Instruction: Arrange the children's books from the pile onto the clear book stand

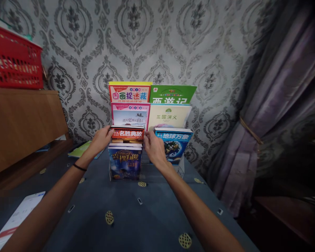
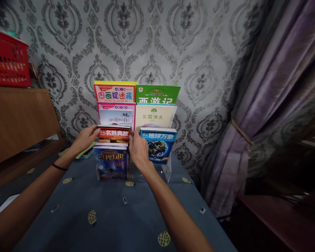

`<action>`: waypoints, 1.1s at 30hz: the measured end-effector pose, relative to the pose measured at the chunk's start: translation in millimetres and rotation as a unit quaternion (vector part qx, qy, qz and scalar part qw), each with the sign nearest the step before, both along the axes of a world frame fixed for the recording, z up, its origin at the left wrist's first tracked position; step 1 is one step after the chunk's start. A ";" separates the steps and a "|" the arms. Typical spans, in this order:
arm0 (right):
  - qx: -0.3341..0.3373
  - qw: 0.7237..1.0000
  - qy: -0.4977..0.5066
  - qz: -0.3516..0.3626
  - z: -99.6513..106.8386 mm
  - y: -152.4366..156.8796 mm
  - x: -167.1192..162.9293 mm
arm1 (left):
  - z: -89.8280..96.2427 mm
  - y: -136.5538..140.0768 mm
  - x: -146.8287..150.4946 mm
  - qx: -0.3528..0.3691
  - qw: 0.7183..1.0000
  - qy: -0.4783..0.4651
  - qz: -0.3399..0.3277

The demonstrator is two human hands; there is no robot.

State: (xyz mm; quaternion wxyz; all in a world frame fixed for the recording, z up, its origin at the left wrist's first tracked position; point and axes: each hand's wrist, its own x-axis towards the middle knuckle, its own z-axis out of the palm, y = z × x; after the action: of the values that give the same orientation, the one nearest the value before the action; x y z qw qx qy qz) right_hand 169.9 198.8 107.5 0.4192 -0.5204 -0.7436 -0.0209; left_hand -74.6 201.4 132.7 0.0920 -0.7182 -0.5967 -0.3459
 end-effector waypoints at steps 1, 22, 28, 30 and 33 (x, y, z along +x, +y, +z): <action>0.003 1.000 0.002 0.001 -0.3 -1.2 0.7 | -0.2 -0.6 0.7 -0.002 1.000 -0.003 0.001; 0.009 0.997 0.003 0.078 -9.7 -1.8 3.1 | -7.2 -4.7 4.0 0.005 1.000 -0.030 0.002; 0.002 0.997 -0.012 0.076 -9.9 -1.4 1.8 | -7.6 -6.8 3.4 0.012 0.999 -0.038 -0.002; 0.002 0.997 -0.012 0.074 -10.2 -0.8 1.1 | -8.2 -6.5 2.9 0.015 0.999 -0.042 0.000; 0.012 0.997 -0.006 0.079 -11.1 0.0 0.5 | -9.1 -6.4 1.7 0.016 0.999 -0.047 0.004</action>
State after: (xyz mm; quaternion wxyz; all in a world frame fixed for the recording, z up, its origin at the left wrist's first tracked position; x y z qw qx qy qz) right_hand 170.5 198.8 96.4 0.4215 -0.4543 -0.7848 0.0002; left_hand -72.9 195.0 123.6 0.0767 -0.6970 -0.5979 -0.3882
